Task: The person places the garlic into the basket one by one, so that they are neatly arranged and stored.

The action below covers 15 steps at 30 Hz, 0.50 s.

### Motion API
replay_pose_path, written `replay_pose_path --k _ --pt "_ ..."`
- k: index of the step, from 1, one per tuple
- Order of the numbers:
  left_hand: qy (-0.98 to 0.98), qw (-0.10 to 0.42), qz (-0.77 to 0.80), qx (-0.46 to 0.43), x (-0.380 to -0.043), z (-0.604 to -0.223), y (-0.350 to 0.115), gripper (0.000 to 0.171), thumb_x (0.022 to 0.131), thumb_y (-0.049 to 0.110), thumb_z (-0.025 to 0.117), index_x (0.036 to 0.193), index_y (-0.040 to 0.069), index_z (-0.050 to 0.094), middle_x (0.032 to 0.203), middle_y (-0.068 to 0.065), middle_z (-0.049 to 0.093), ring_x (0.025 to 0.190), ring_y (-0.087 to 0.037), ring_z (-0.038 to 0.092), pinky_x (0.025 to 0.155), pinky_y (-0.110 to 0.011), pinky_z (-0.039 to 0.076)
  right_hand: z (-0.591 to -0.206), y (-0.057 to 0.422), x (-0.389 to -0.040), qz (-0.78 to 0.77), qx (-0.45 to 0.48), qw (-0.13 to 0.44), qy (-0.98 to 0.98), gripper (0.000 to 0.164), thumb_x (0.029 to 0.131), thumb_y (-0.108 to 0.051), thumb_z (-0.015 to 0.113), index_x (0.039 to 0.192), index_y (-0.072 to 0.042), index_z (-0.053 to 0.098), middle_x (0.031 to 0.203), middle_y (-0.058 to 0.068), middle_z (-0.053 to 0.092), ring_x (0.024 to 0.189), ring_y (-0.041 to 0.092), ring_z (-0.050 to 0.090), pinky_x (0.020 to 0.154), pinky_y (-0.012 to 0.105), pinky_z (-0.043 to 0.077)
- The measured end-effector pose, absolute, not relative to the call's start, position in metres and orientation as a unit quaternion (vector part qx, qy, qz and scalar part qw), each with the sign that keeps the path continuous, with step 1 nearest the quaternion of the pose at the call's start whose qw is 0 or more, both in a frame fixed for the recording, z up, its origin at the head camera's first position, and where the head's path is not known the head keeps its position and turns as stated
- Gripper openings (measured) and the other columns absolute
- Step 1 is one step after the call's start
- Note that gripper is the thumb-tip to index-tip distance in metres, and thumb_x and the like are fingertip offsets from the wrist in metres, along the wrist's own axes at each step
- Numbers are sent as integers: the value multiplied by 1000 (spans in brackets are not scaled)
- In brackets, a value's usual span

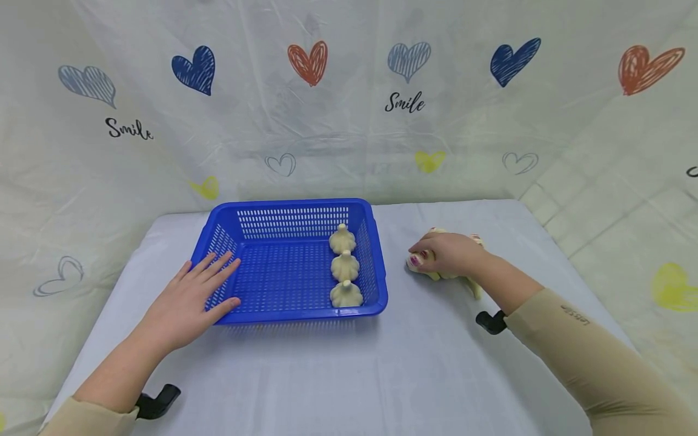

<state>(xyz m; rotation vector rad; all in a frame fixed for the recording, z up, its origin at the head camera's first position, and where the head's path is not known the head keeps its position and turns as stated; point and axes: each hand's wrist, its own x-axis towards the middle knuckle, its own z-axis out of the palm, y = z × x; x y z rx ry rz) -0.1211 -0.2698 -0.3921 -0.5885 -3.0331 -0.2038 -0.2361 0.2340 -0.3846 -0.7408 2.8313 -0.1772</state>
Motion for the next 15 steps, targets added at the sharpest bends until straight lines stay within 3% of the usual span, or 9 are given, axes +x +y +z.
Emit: replay_pose_path --k 8,15 --pt "-979 22 -66 -189 -120 -391 -269 77 98 64 42 159 21 24 163 -9 23 148 -41 18 121 -53 -3 -387 230 -237 -45 -263 115 957 36 90 -32 71 124 -19 71 126 6 65 118 30 59 101 53 46" --pt "-980 19 -68 -187 -120 -390 -268 78 97 64 44 159 21 25 163 -9 23 149 -41 18 121 -54 -2 -390 228 -234 -38 -326 86 941 31 89 -30 71 117 -17 73 118 5 66 112 28 61 101 59 41"
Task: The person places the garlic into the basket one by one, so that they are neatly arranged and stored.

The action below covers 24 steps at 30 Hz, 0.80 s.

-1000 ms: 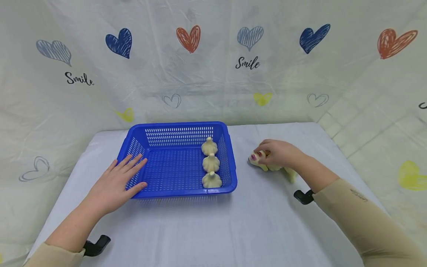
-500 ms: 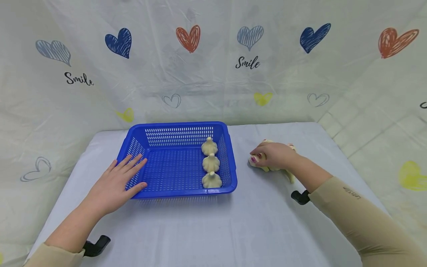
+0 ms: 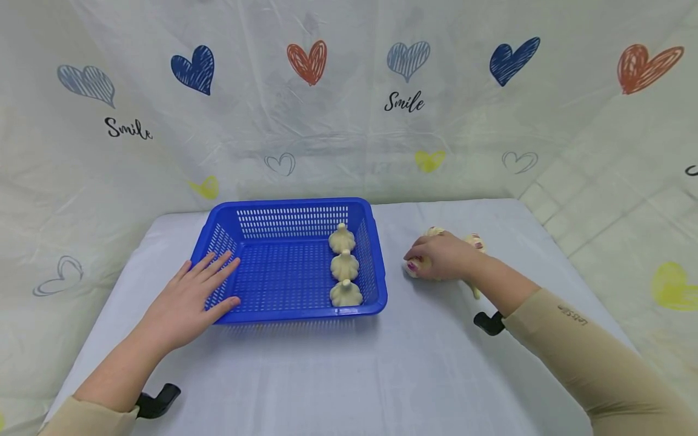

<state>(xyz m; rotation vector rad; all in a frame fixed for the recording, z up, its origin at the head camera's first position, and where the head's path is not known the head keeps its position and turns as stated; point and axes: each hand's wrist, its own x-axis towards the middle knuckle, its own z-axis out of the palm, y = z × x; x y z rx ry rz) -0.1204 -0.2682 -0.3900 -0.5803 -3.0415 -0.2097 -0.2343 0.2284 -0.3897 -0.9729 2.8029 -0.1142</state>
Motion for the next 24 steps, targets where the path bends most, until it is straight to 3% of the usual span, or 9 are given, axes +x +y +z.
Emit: replay_pose_path --k 6,12,15,24 --pt "-980 19 -66 -187 -121 -389 -268 78 97 63 45 159 21 25 163 -9 23 148 -41 18 121 -56 1 -386 223 -226 -23 -343 95 934 27 88 -31 73 112 -20 75 113 3 64 107 26 61 98 61 43" --pt "-980 14 -70 -185 -121 -389 -268 77 97 61 47 159 21 25 164 -9 23 149 -40 17 121 -54 -3 -380 216 -220 2 -313 150 938 29 85 -32 75 113 -22 75 110 -2 65 101 21 61 94 46 51" --pt "-980 15 -71 -185 -122 -389 -268 77 97 60 49 159 20 25 163 -9 24 149 -40 17 121 -54 -3 -377 213 -217 6 -306 168 937 30 84 -31 77 113 -21 75 110 -1 66 99 22 62 92 44 52" --pt "-980 15 -69 -185 -120 -389 -268 76 98 58 50 159 20 26 163 -9 23 149 -41 18 121 -52 -5 -378 210 -213 0 -310 161 937 46 86 -31 76 128 -15 68 125 6 66 116 29 60 99 49 49"
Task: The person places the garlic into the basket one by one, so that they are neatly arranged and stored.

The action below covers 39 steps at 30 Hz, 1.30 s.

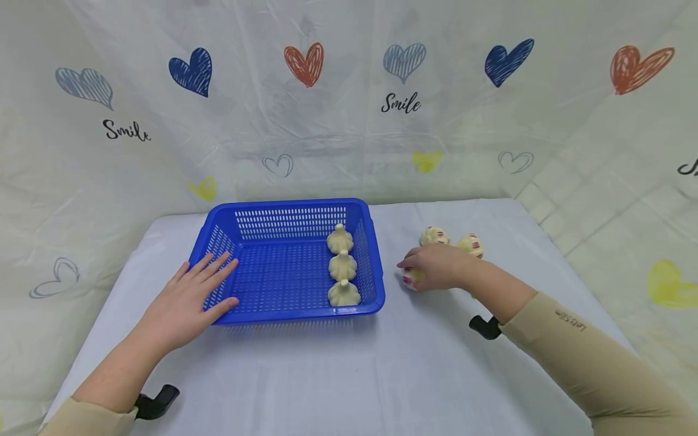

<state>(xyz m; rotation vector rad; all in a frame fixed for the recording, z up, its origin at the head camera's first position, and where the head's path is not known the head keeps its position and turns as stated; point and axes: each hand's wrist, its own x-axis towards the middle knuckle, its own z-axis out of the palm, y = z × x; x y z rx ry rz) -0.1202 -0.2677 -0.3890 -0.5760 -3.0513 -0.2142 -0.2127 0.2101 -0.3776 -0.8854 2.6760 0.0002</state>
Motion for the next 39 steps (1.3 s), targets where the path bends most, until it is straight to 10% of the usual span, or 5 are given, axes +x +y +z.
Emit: replay_pose_path --k 39 --pt "-980 17 -72 -186 -120 -390 -268 77 97 64 43 159 21 26 163 -9 23 149 -40 17 121 -54 -2 -378 241 -206 -115 -304 107 940 37 87 -25 78 121 -14 70 114 -1 68 105 20 64 90 42 54"
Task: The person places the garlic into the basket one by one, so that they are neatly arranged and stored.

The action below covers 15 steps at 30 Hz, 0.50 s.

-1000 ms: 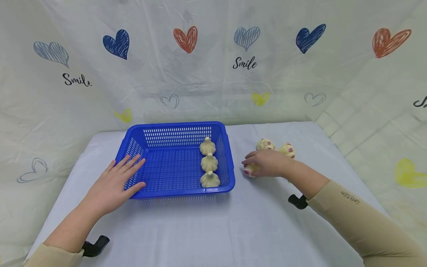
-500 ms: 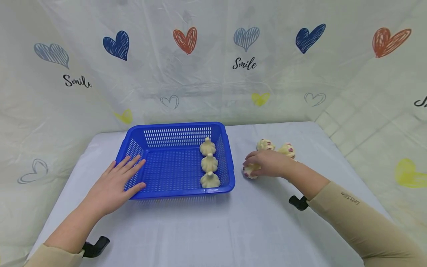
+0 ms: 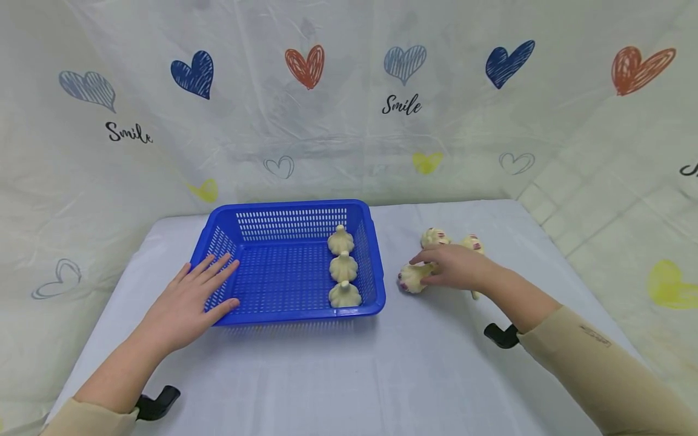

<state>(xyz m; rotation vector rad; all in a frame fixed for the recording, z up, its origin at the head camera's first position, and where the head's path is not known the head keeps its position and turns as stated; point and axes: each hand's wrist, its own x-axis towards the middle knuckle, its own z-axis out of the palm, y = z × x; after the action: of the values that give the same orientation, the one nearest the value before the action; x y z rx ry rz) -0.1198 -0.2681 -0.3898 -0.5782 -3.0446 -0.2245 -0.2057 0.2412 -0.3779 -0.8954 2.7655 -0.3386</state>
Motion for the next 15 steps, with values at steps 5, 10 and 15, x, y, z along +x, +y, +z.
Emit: replay_pose_path --k 5,10,15 --pt "-979 21 -71 -190 -119 -390 -268 76 98 63 44 159 20 26 164 -8 23 149 -40 18 121 -52 -4 -376 251 -203 -136 -294 93 942 32 87 -22 77 117 -13 72 114 -1 70 108 21 65 91 43 54" --pt "-979 22 -72 -192 -119 -389 -268 76 98 63 43 159 21 24 164 -8 22 148 -41 18 121 -52 -4 -376 257 -203 -153 -286 81 943 25 88 -19 75 113 -15 74 111 -2 72 103 20 66 87 42 55" --pt "-978 22 -72 -192 -119 -389 -268 76 98 63 43 159 21 25 164 -9 23 148 -41 18 121 -52 -3 -379 260 -204 -159 -281 72 944 20 91 -17 72 111 -17 75 110 -3 72 99 16 67 84 41 56"
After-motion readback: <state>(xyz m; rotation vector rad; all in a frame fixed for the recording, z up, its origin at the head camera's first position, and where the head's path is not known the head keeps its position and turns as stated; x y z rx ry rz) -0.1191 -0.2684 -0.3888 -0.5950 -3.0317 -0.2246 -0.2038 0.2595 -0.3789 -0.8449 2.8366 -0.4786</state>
